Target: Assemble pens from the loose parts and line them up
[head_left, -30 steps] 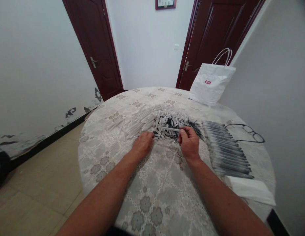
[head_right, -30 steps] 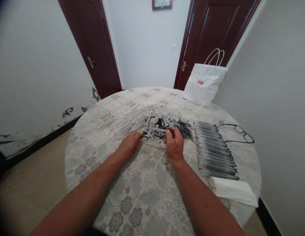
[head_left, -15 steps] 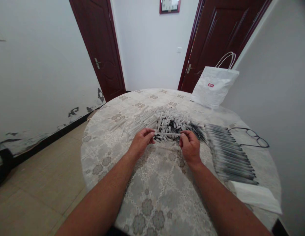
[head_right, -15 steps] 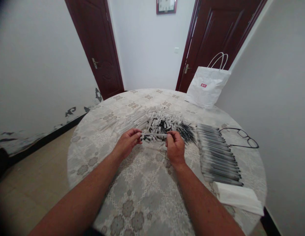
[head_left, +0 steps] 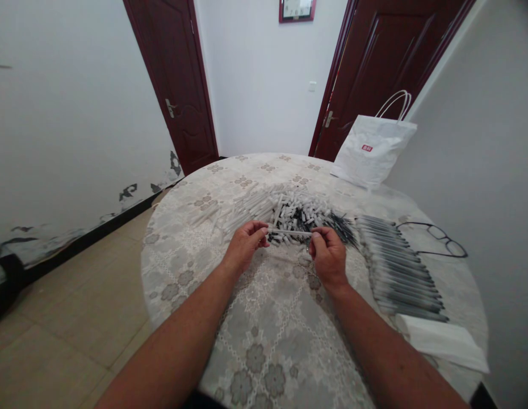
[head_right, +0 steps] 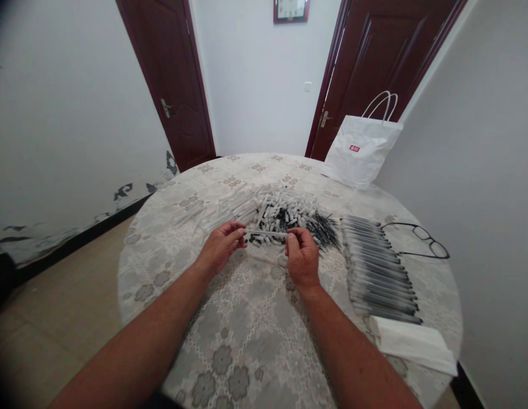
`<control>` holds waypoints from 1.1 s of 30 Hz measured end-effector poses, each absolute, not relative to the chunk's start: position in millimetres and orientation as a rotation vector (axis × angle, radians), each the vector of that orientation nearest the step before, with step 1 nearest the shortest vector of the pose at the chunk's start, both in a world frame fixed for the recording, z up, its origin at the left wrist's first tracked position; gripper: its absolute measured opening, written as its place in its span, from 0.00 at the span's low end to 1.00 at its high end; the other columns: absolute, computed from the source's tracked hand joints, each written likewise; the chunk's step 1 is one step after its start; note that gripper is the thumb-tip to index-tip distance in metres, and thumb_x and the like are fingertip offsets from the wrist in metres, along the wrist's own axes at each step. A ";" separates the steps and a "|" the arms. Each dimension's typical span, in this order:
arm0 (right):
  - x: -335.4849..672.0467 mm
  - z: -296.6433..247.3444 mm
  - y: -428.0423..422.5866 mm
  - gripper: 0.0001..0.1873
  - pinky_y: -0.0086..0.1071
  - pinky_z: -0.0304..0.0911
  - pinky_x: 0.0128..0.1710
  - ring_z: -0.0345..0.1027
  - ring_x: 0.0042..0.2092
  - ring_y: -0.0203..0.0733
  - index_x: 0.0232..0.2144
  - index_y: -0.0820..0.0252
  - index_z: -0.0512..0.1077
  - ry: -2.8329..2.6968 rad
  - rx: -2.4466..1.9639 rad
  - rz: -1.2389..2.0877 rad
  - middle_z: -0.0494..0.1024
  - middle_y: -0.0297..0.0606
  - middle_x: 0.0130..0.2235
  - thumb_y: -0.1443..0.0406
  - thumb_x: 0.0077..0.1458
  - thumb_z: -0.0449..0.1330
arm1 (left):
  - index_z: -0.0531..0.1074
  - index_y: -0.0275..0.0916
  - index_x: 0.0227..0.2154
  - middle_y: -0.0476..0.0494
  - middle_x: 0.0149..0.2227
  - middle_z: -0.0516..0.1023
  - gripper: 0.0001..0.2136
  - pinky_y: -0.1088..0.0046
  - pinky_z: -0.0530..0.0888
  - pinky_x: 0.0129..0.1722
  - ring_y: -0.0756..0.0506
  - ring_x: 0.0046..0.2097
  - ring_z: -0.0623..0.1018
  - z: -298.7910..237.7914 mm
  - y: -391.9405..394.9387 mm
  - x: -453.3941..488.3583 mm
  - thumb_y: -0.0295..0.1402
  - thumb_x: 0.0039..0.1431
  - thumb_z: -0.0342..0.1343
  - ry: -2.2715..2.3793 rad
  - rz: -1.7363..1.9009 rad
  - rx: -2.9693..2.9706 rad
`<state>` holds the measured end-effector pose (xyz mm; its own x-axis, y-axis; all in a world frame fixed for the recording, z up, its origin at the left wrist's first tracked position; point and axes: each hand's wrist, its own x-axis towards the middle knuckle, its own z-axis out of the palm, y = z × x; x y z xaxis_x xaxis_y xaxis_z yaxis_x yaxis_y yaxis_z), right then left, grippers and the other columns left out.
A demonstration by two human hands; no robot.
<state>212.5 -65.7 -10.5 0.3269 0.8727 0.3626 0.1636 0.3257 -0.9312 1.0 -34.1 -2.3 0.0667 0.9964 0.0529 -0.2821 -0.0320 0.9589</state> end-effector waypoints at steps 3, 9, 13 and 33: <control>211.8 -10.9 -66.4 0.12 0.26 0.56 0.23 0.60 0.22 0.33 0.40 0.59 0.71 -1.194 -1.172 0.662 0.67 0.26 0.21 0.57 0.60 0.57 | 0.76 0.36 0.37 0.48 0.30 0.74 0.14 0.69 0.76 0.35 0.51 0.30 0.74 -3.3 -34.3 0.7 0.38 0.50 0.66 0.913 1.293 1.068; 209.1 -12.1 -70.0 0.12 0.30 0.65 0.32 0.70 0.30 0.37 0.40 0.59 0.73 -1.572 -1.297 0.477 0.79 0.37 0.33 0.58 0.61 0.58 | 0.76 0.36 0.38 0.47 0.32 0.74 0.15 0.71 0.77 0.33 0.50 0.32 0.75 -4.1 -28.4 -4.8 0.38 0.50 0.68 0.891 1.426 0.897; 205.5 -16.8 -72.4 0.12 0.32 0.67 0.42 0.75 0.39 0.42 0.46 0.59 0.74 -1.941 -1.240 0.222 0.81 0.41 0.40 0.63 0.62 0.56 | 0.76 0.36 0.41 0.47 0.32 0.75 0.18 0.73 0.78 0.34 0.51 0.32 0.76 -2.5 -24.0 -8.4 0.35 0.47 0.70 0.842 1.496 0.765; 192.2 -8.2 -86.3 0.13 0.35 0.66 0.44 0.75 0.41 0.44 0.46 0.59 0.74 -2.056 -1.236 0.191 0.81 0.43 0.40 0.64 0.64 0.52 | 0.76 0.33 0.32 0.44 0.31 0.78 0.15 0.67 0.79 0.38 0.48 0.33 0.78 -6.6 -23.9 -6.7 0.37 0.46 0.72 0.766 1.378 0.665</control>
